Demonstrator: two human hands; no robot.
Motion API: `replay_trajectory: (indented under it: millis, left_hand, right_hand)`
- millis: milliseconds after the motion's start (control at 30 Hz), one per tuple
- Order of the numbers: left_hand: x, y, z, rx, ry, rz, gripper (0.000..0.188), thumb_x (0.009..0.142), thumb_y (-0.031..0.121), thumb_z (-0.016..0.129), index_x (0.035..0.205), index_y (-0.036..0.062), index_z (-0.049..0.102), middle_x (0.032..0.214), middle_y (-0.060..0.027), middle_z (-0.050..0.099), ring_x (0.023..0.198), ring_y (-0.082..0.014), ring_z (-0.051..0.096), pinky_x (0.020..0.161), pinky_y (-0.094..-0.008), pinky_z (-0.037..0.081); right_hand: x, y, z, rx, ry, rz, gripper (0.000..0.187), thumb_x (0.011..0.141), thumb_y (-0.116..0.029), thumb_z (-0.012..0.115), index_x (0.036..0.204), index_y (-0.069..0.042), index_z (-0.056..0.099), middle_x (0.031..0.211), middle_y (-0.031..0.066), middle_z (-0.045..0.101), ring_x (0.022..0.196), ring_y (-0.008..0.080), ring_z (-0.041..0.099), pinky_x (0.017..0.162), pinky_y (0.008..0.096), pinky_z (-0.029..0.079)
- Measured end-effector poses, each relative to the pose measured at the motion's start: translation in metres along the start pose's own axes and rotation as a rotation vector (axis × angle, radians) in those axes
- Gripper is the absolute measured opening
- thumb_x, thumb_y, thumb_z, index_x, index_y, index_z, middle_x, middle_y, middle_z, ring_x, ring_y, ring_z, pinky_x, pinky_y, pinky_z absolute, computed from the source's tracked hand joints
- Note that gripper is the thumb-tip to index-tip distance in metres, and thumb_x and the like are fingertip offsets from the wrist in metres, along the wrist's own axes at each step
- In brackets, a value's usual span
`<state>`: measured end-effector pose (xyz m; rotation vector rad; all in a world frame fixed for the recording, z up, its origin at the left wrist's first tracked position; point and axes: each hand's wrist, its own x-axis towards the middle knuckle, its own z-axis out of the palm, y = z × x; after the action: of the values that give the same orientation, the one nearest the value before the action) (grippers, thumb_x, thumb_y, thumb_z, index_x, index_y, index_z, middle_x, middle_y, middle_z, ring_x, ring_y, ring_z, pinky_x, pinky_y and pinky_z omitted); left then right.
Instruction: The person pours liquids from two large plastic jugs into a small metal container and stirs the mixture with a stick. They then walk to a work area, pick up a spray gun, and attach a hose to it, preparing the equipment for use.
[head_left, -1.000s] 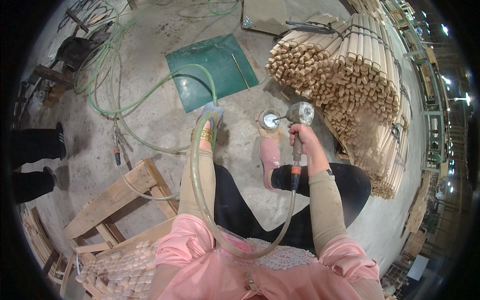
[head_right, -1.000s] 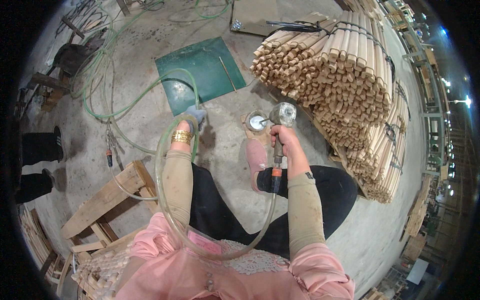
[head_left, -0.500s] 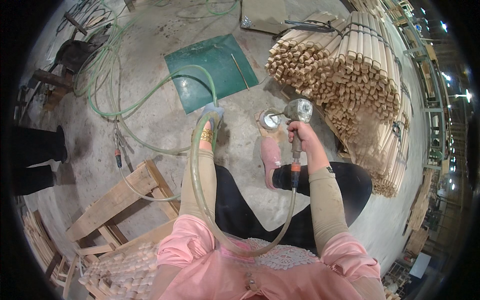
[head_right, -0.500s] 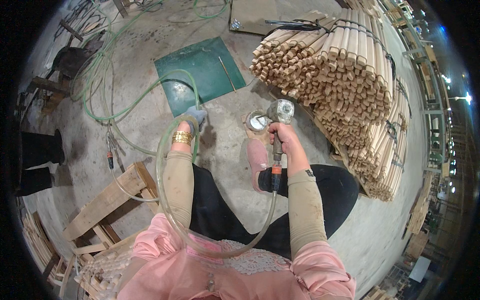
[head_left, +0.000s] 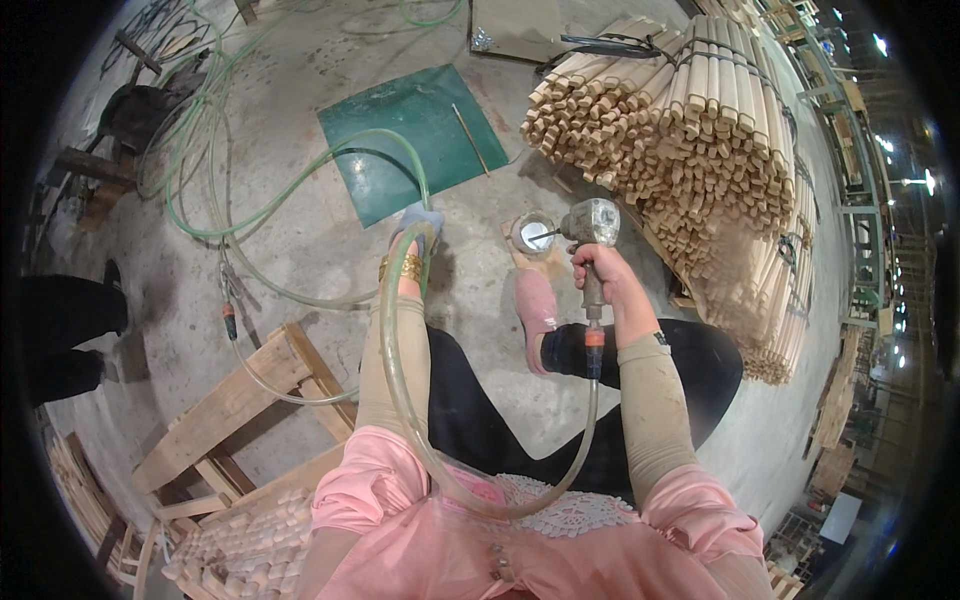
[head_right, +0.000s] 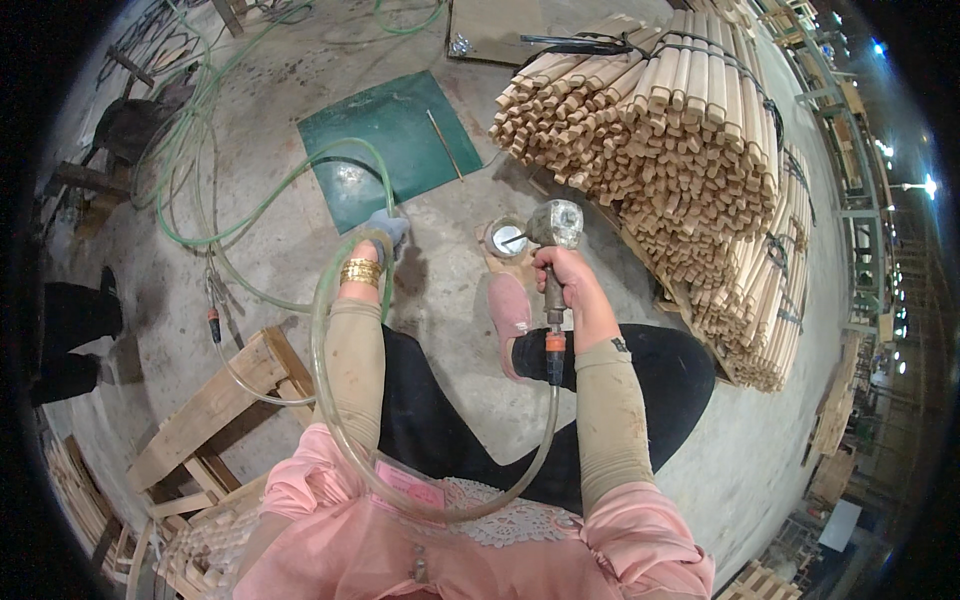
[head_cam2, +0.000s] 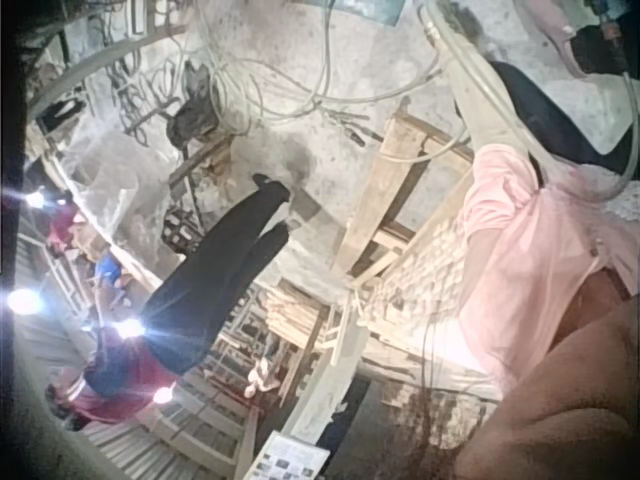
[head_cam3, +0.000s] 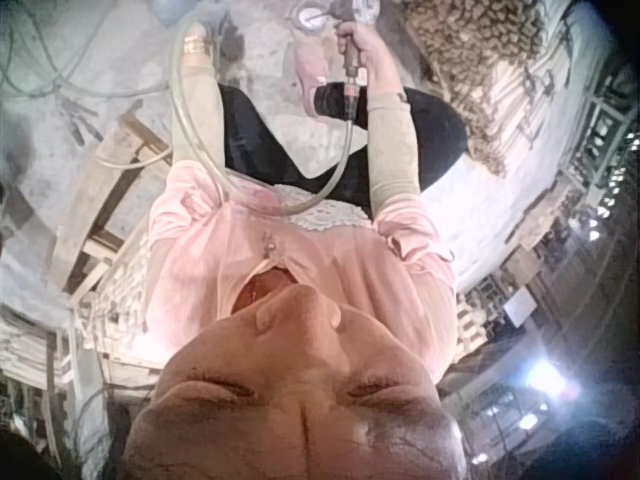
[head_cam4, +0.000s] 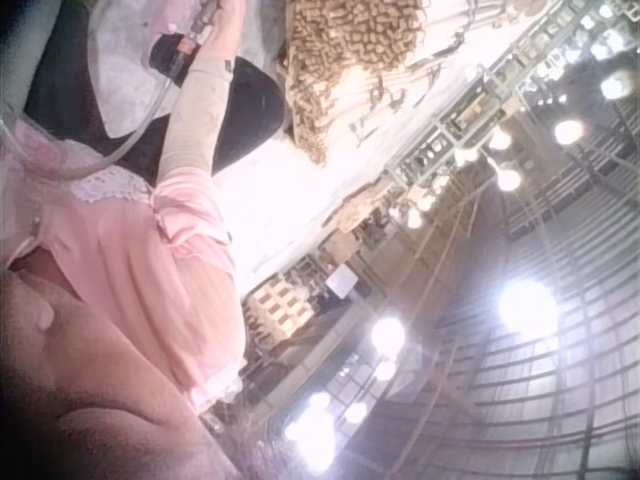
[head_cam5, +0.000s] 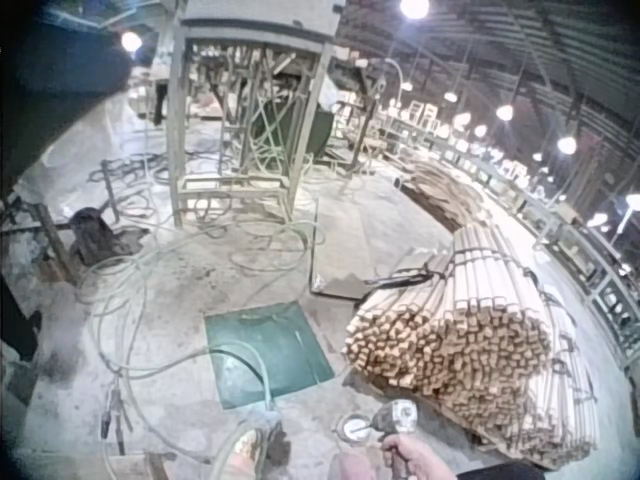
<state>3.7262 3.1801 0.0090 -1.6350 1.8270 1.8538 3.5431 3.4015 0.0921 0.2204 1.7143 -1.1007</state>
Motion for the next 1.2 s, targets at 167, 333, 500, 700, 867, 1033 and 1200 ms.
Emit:
replay_trajectory:
  millis: [167, 333, 500, 700, 867, 1033, 1200]
  left_hand:
    - [0.004, -0.002, 0.002, -0.015, 0.009, 0.006, 0.017, 0.073, 0.016, 0.053, 0.077, 0.0003, 0.058, 0.06, -0.0066, 0.054, 0.049, -0.0172, 0.051, 0.046, -0.0333, 0.041]
    - [0.001, -0.004, -0.002, -0.044, -0.033, -0.008, 0.013, 0.076, 0.011, 0.044, 0.075, 0.0016, 0.053, 0.055, -0.0082, 0.052, 0.042, -0.0185, 0.05, 0.042, -0.0323, 0.039]
    - [0.006, -0.009, -0.001, -0.151, -0.076, -0.032, 0.014, 0.077, 0.012, 0.045, 0.073, 0.0021, 0.054, 0.055, -0.0075, 0.052, 0.042, -0.0173, 0.049, 0.041, -0.0319, 0.039]
    - [0.016, -0.036, -0.044, -0.068, 0.054, -0.007, 0.014, 0.077, 0.01, 0.043, 0.073, 0.0029, 0.054, 0.055, -0.0071, 0.052, 0.043, -0.0177, 0.05, 0.041, -0.0318, 0.038]
    - [-0.003, 0.0, 0.007, 0.044, -0.021, 0.031, 0.014, 0.075, 0.01, 0.044, 0.073, 0.0024, 0.055, 0.055, -0.0083, 0.052, 0.044, -0.0197, 0.051, 0.042, -0.0329, 0.038]
    - [-0.005, -0.002, -0.007, 0.026, -0.032, -0.039, 0.027, 0.073, 0.022, 0.055, 0.087, -0.0003, 0.061, 0.072, -0.0101, 0.06, 0.064, -0.0216, 0.057, 0.06, -0.036, 0.046]
    - [0.0, -0.008, -0.009, -0.047, -0.045, -0.007, 0.024, 0.073, 0.021, 0.054, 0.082, -0.0007, 0.06, 0.066, -0.0093, 0.058, 0.054, -0.0203, 0.055, 0.05, -0.0351, 0.044]
  right_hand:
    - [-0.001, 0.001, 0.001, 0.002, 0.017, -0.006, 0.007, 0.069, -0.002, 0.055, 0.073, 0.001, 0.052, 0.057, 0.0073, 0.049, 0.045, 0.0157, 0.048, 0.041, 0.0291, 0.041]
    - [-0.003, -0.001, 0.005, -0.031, 0.045, -0.028, 0.006, 0.069, -0.003, 0.055, 0.073, 0.001, 0.052, 0.057, 0.0073, 0.049, 0.045, 0.0156, 0.048, 0.041, 0.0293, 0.041]
    - [-0.004, -0.002, 0.01, -0.038, 0.088, -0.055, 0.007, 0.069, -0.004, 0.055, 0.073, 0.001, 0.052, 0.058, 0.007, 0.049, 0.046, 0.0152, 0.048, 0.041, 0.0294, 0.041]
    - [-0.004, -0.01, 0.043, -0.043, -0.032, -0.078, 0.008, 0.069, -0.004, 0.056, 0.075, 0.001, 0.054, 0.059, 0.0066, 0.05, 0.046, 0.0152, 0.048, 0.042, 0.0293, 0.041]
    - [0.0, -0.001, -0.003, -0.044, 0.102, -0.059, 0.008, 0.069, -0.004, 0.056, 0.074, 0.001, 0.054, 0.058, 0.0071, 0.05, 0.046, 0.0156, 0.048, 0.042, 0.0294, 0.041]
    - [-0.002, -0.002, 0.004, -0.07, 0.067, -0.05, 0.007, 0.069, -0.004, 0.056, 0.073, 0.001, 0.054, 0.057, 0.0075, 0.051, 0.044, 0.0161, 0.048, 0.041, 0.0296, 0.041]
    - [-0.005, -0.003, 0.012, -0.07, 0.063, -0.058, 0.006, 0.069, -0.005, 0.056, 0.07, 0.001, 0.054, 0.055, 0.0078, 0.05, 0.043, 0.0163, 0.047, 0.041, 0.0293, 0.04]
